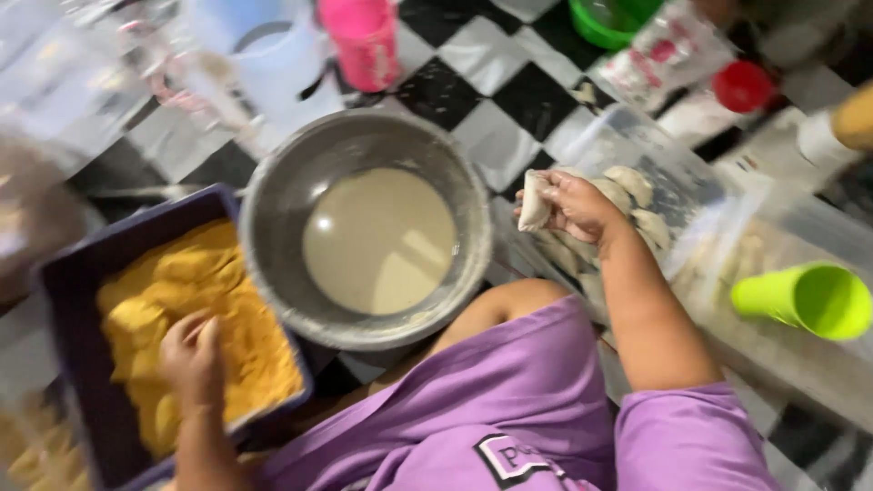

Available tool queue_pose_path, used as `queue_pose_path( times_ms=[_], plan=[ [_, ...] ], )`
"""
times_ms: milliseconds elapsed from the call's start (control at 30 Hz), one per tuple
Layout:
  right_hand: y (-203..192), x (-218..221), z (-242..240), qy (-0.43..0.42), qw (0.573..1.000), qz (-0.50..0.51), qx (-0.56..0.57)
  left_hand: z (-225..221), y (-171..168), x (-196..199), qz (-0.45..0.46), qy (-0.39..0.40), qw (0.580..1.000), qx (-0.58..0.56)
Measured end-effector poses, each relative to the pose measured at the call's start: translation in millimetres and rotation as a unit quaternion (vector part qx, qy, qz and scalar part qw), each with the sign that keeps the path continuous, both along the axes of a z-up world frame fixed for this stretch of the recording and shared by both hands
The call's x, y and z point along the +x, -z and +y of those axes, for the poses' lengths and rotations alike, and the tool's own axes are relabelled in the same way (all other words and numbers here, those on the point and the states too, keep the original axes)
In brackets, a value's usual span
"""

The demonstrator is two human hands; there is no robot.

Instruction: Manually coating dumplings by dipping them in liquid batter and then rolling them in breadcrumbs

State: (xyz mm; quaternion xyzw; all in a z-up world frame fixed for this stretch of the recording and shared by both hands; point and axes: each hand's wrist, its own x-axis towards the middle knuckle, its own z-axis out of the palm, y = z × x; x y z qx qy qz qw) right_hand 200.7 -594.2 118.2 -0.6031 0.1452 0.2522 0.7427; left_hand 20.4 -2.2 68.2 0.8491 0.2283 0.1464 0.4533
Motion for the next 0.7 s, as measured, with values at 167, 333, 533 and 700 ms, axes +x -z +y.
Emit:
queue_pose_path(
  times_ms=[167, 333, 533, 700],
  plan=[
    [10, 21, 161, -0.197, 0.947, -0.13, -0.217, 12, 32, 2, -0.079, 0.06, 0.992, 0.081],
    [197, 72, 227, -0.302, 0.758, -0.261, -0.515, 40, 41, -9, -0.053, 0.011, 0.998, 0.023],
    [218, 51, 254, -0.306, 0.737, -0.228, -0.558, 37, 38, 2, -0.073, -0.004, 0.997, -0.039],
    [103, 14, 288, -0.252, 0.932, 0.026, -0.259, 23, 10, 5, 0.001, 0.015, 0.999, -0.043]
  ],
)
